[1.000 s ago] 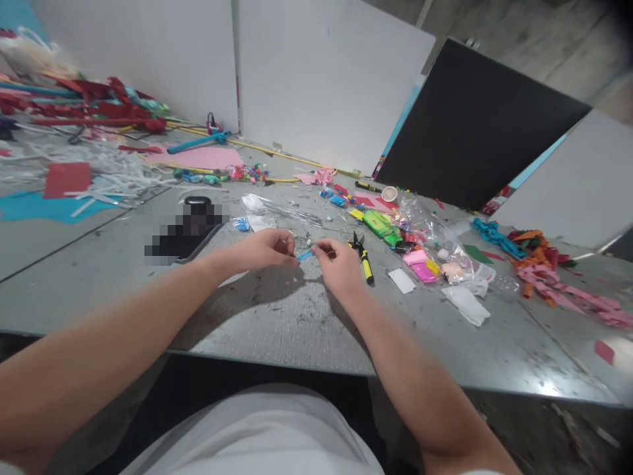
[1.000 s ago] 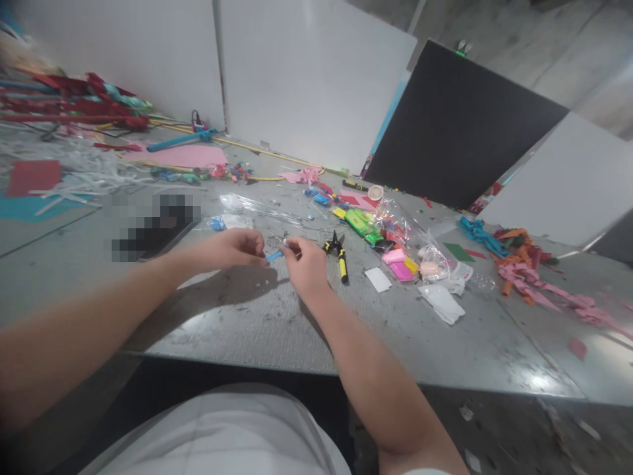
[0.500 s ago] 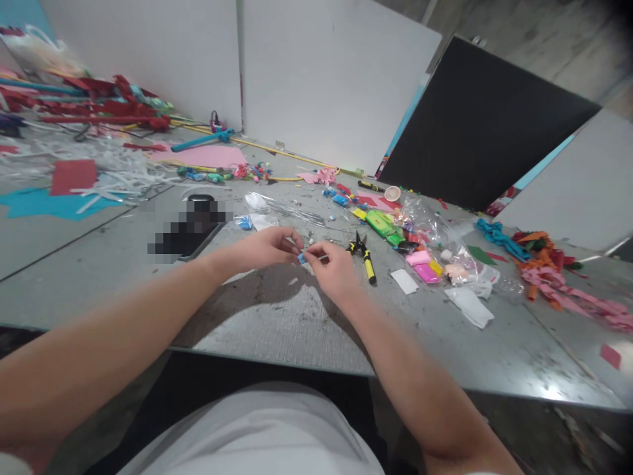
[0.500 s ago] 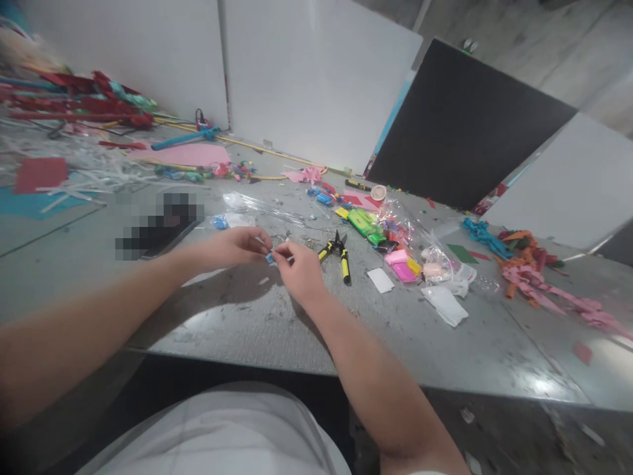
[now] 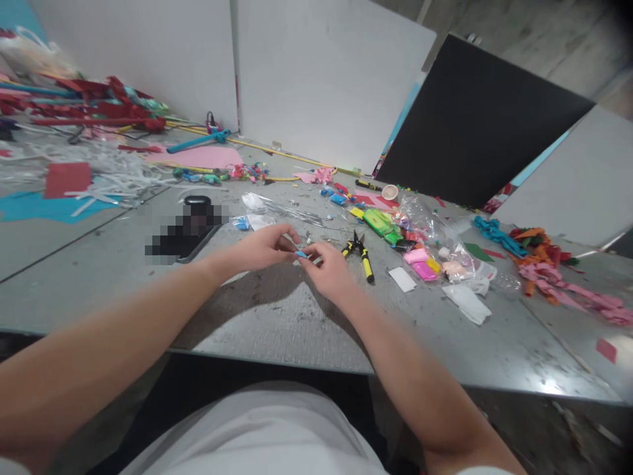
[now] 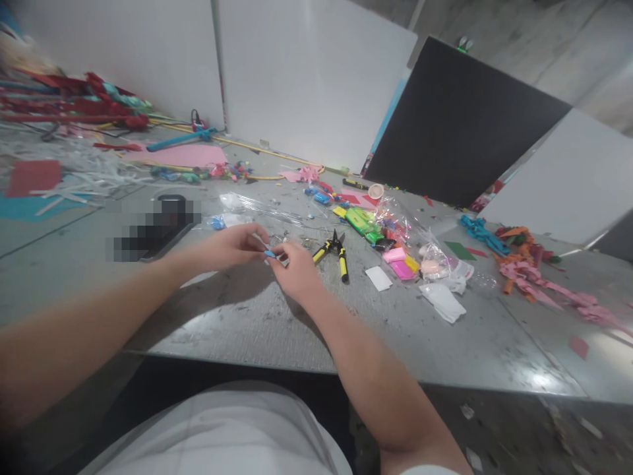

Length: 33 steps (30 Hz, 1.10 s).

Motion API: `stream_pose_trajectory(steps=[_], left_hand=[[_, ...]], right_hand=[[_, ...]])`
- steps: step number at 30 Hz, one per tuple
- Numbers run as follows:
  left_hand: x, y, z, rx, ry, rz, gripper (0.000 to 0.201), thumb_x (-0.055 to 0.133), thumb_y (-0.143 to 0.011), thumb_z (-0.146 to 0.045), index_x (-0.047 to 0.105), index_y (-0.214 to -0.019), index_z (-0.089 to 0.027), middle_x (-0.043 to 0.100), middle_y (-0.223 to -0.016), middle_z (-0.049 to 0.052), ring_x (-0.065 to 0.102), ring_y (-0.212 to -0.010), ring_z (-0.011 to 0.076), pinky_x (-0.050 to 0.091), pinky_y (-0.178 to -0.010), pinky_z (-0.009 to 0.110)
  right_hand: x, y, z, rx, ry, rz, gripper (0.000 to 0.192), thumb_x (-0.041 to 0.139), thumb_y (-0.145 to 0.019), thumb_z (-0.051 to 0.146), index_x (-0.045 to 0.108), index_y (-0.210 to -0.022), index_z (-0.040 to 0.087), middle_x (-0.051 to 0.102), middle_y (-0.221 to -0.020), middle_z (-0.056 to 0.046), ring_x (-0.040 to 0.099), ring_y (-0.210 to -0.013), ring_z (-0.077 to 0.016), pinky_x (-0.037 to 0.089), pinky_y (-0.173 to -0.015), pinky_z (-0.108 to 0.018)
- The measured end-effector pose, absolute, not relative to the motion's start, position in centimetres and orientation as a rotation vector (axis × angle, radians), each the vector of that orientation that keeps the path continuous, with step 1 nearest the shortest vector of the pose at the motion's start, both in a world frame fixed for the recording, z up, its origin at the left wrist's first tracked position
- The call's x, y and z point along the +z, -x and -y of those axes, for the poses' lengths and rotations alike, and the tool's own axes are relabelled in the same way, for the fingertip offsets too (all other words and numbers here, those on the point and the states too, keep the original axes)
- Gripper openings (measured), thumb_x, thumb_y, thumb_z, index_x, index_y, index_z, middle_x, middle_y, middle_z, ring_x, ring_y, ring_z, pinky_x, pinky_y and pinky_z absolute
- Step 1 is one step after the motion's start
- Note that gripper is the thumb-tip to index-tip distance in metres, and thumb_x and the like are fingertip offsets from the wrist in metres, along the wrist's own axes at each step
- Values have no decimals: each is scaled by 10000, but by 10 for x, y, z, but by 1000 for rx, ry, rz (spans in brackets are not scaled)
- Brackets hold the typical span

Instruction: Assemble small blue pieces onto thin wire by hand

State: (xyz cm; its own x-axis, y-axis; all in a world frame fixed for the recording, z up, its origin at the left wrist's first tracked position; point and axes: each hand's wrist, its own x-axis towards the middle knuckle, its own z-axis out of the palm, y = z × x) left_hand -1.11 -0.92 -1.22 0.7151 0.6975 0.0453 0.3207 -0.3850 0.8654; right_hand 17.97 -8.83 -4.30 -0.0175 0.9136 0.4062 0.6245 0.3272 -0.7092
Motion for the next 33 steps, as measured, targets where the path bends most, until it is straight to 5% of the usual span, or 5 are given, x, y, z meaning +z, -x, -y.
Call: stream_pose_trajectory(steps=[7, 19, 27, 33], left_hand=[[-11, 10, 9, 499, -1973, -739, 308, 758, -765, -341, 559, -960, -209, 753, -806, 28, 626, -628, 147, 381, -534, 225], [-12, 10, 8, 546, -2011, -780, 249, 718, -796, -345, 578, -947, -205, 736, -748, 9, 570, -558, 125, 346, -506, 222], [-8, 12, 13, 506, -1960, -666, 312, 754, -761, -333, 603, -989, -182, 776, -874, 58, 674, -701, 165, 457, -591, 243], [-8, 13, 10, 556, -2033, -663, 281, 754, -826, -382, 600, -968, -194, 749, -784, 36, 658, -644, 156, 429, -559, 242]], right_hand=[[-40, -188, 85, 319, 1553, 1549, 101, 654, -870, 278, 669, -802, 205, 715, -877, -47, 638, -783, -186, 508, -792, -335], [-41, -173, 93, 596, 1441, 1452, 267, 753, -780, 358, 666, -985, 211, 744, -999, -58, 683, -898, -202, 532, -755, -328], [-42, -176, 90, 607, 1415, 1547, 104, 727, -810, 282, 745, -892, 219, 754, -889, -30, 681, -813, -188, 541, -770, -342], [-39, -180, 88, 650, 1432, 1457, 120, 777, -786, 329, 767, -841, 223, 765, -859, -23, 687, -801, -195, 543, -790, -354]])
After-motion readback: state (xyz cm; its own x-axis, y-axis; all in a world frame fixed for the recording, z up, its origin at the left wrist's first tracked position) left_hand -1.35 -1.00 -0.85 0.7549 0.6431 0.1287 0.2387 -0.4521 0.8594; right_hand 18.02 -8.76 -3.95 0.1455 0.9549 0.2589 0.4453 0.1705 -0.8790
